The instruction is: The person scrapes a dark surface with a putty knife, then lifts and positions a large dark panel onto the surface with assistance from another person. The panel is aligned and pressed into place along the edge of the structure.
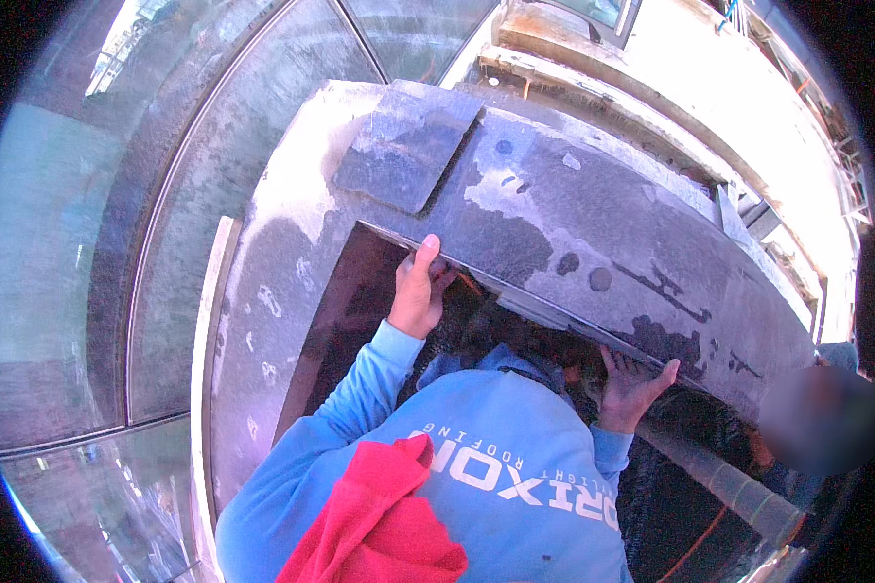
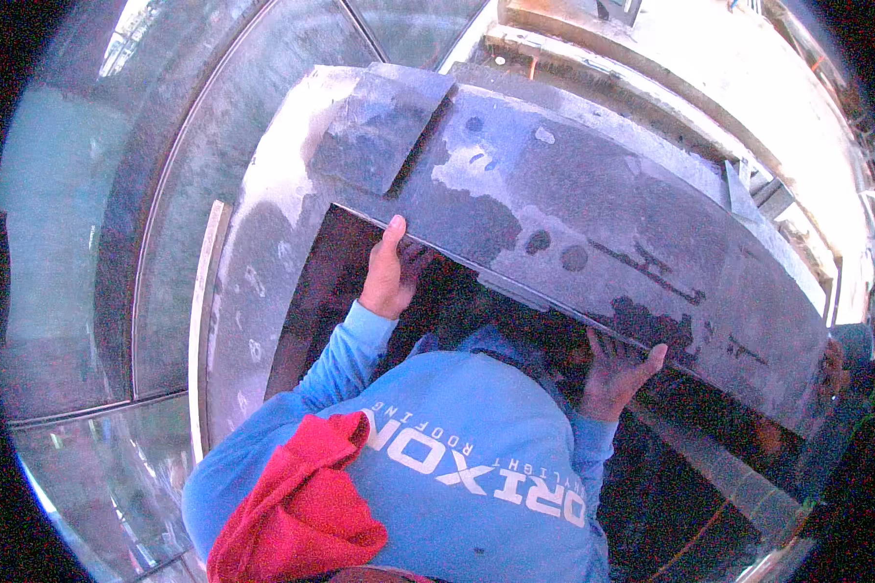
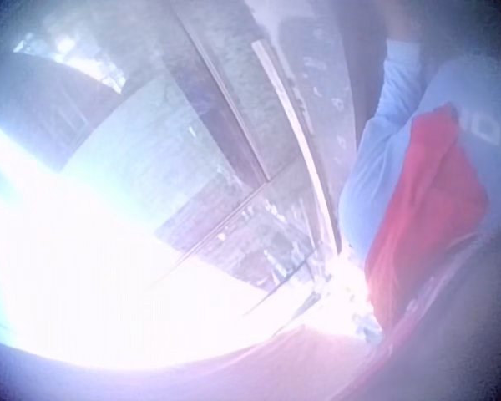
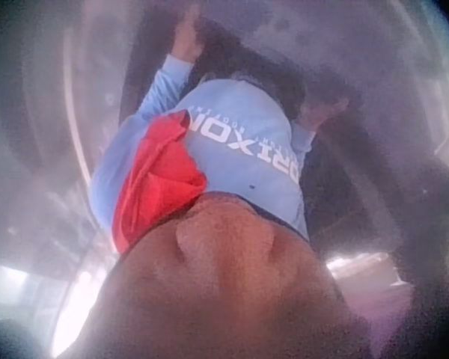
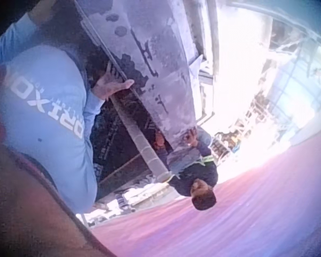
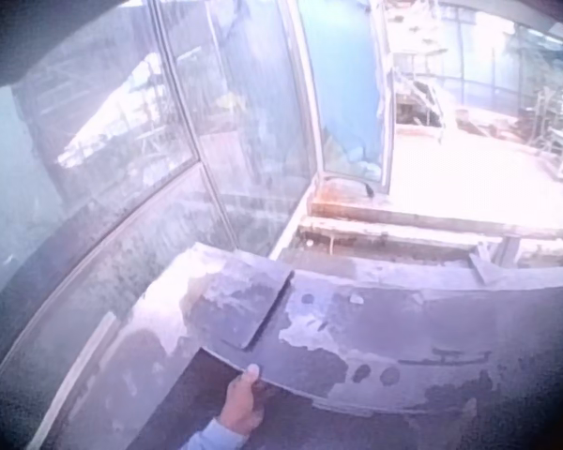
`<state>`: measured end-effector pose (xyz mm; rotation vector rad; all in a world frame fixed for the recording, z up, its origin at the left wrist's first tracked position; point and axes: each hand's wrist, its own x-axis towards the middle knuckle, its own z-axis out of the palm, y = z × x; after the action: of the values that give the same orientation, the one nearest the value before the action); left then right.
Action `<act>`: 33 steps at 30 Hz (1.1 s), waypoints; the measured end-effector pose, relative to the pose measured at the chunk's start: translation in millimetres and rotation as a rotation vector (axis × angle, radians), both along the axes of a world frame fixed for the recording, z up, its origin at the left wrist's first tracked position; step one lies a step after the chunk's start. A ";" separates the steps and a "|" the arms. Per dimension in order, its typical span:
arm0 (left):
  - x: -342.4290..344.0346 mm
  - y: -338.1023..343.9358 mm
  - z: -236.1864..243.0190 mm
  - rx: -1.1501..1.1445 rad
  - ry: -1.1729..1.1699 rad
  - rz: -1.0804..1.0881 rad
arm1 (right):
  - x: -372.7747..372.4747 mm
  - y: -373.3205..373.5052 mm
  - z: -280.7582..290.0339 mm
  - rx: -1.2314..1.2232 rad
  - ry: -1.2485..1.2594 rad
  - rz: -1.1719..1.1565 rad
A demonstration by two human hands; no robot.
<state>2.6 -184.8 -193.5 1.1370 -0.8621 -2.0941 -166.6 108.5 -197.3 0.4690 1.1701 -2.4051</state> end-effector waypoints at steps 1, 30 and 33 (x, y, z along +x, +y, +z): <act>1.5 0.3 -1.4 0.002 0.011 -0.003 | 0.5 0.8 -0.5 0.008 0.012 0.005; 8.2 -0.3 -13.9 -0.043 0.094 -0.023 | 6.4 -1.2 0.9 0.098 0.078 0.024; 9.1 -1.5 -13.8 -0.050 0.055 -0.047 | 6.3 0.6 -0.3 0.080 0.087 0.040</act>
<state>11.7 -186.3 -207.3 1.0385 -0.9178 -2.1192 -160.3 109.1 -197.5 0.3655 1.3051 -2.3724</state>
